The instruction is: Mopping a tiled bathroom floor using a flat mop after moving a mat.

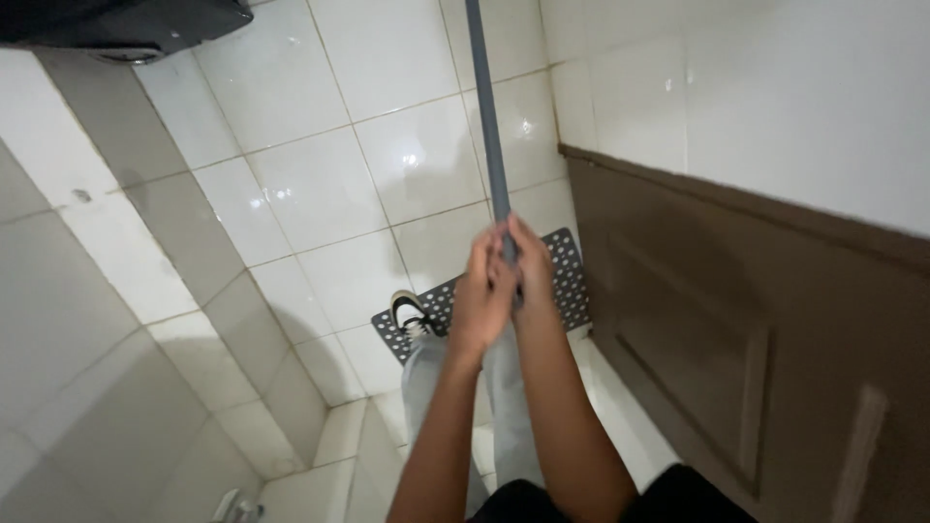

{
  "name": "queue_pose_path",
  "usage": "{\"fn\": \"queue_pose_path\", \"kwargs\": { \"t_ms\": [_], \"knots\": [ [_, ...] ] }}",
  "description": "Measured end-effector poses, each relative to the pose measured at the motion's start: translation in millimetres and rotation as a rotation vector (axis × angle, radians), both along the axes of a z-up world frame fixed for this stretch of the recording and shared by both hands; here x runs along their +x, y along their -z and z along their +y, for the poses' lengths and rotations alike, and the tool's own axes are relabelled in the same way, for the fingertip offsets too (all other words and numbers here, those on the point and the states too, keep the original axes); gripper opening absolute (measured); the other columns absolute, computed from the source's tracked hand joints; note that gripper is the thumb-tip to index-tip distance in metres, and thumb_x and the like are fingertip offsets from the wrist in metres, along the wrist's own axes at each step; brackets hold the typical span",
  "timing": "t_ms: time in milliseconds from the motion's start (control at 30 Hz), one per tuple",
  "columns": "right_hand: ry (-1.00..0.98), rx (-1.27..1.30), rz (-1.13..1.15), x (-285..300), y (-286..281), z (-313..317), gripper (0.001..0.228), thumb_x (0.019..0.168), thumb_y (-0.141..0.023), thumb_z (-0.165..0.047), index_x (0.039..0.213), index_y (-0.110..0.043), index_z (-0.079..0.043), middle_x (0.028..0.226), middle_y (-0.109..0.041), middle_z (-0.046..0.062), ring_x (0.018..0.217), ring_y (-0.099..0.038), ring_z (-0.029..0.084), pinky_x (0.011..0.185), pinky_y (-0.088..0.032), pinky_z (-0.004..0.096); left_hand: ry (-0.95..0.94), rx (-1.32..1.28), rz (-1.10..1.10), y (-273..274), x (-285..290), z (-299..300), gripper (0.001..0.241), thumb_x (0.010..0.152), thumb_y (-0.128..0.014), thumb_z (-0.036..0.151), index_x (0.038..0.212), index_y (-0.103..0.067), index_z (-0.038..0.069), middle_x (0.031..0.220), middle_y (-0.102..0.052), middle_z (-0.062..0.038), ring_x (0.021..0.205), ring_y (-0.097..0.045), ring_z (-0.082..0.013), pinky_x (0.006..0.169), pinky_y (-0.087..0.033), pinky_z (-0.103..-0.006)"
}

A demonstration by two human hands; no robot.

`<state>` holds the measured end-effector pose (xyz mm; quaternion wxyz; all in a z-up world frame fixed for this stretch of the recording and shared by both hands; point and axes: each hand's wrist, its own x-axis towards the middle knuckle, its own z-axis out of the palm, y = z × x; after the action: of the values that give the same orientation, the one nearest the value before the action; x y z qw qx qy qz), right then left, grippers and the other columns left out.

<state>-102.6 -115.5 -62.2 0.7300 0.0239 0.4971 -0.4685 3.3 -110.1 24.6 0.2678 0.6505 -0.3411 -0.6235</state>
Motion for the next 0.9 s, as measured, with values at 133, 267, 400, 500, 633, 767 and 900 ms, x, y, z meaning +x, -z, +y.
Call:
{"fn": "queue_pose_path", "kwargs": {
  "t_ms": [133, 267, 400, 500, 633, 767, 900],
  "knots": [
    [0.045, 0.110, 0.112, 8.1, -43.6, 97.1, 0.026, 0.106, -0.055, -0.030, 0.099, -0.065, -0.007, 0.071, -0.060, 0.003, 0.047, -0.054, 0.013, 0.041, -0.044, 0.027, 0.041, 0.096, 0.092, -24.6, 9.3, 80.2, 0.049, 0.097, -0.057, 0.018, 0.145, -0.049, 0.017, 0.085, -0.065, -0.005, 0.074, -0.064, -0.0134, 0.068, -0.053, -0.0290],
    [0.090, 0.298, 0.190, 8.9, -95.0, 187.9, 0.026, 0.105, -0.056, -0.030, 0.103, -0.066, -0.006, 0.075, -0.062, 0.002, 0.055, -0.057, 0.010, 0.049, -0.047, 0.025, 0.171, 0.256, 0.165, -36.4, 20.7, 164.5, 0.049, 0.092, -0.060, 0.017, 0.139, -0.048, 0.018, 0.085, -0.061, -0.003, 0.073, -0.061, -0.0141, 0.066, -0.050, -0.0305],
    [0.023, 0.497, 0.271, -0.8, -139.3, 286.8, 0.029, 0.101, -0.055, -0.029, 0.109, -0.067, -0.004, 0.082, -0.067, 0.002, 0.068, -0.064, 0.010, 0.061, -0.053, 0.024, 0.349, 0.478, 0.430, -59.1, 35.9, 234.9, 0.059, 0.080, -0.075, 0.008, 0.129, -0.043, 0.017, 0.085, -0.055, -0.002, 0.074, -0.056, -0.0137, 0.068, -0.050, -0.0301],
    [0.016, 0.531, 0.222, 1.8, -182.5, 358.9, 0.032, 0.102, -0.055, -0.033, 0.107, -0.062, -0.003, 0.074, -0.062, 0.004, 0.054, -0.058, 0.012, 0.049, -0.048, 0.026, 0.415, 0.572, 0.715, -48.7, 50.4, 303.4, 0.054, 0.081, -0.078, 0.004, 0.120, -0.042, 0.009, 0.095, -0.064, -0.007, 0.086, -0.063, -0.0153, 0.078, -0.054, -0.0300],
    [0.102, 0.708, 0.065, 20.4, -221.7, 417.1, 0.037, 0.103, -0.055, -0.040, 0.112, -0.055, -0.004, 0.060, -0.046, 0.002, 0.032, -0.042, 0.017, 0.029, -0.036, 0.034, 0.627, 0.482, 0.925, 8.2, 79.5, 393.0, 0.034, 0.101, -0.084, 0.009, 0.107, -0.058, -0.012, 0.104, -0.071, -0.018, 0.105, -0.069, -0.0215, 0.092, -0.057, -0.0327],
    [-0.160, 0.672, 0.087, 18.7, -250.2, 418.3, 0.035, 0.096, -0.060, -0.024, 0.129, -0.054, -0.012, 0.058, -0.048, 0.003, 0.032, -0.042, 0.016, 0.029, -0.037, 0.035, 0.545, 0.746, 0.181, -23.7, 60.1, 318.8, 0.049, 0.092, -0.081, 0.033, 0.121, -0.062, -0.002, 0.093, -0.071, -0.017, 0.083, -0.068, -0.0287, 0.067, -0.055, -0.0365],
    [-0.418, 0.555, 0.167, 4.0, -256.9, 408.1, 0.049, 0.094, -0.060, -0.013, 0.141, -0.046, -0.017, 0.049, -0.045, 0.005, 0.032, -0.044, 0.016, 0.031, -0.041, 0.035, 0.032, 0.936, 0.445, -22.7, 7.7, 287.5, 0.047, 0.089, -0.073, 0.031, 0.122, -0.042, 0.016, 0.098, -0.068, -0.006, 0.080, -0.070, -0.0211, 0.066, -0.062, -0.0430]
  ]
}}
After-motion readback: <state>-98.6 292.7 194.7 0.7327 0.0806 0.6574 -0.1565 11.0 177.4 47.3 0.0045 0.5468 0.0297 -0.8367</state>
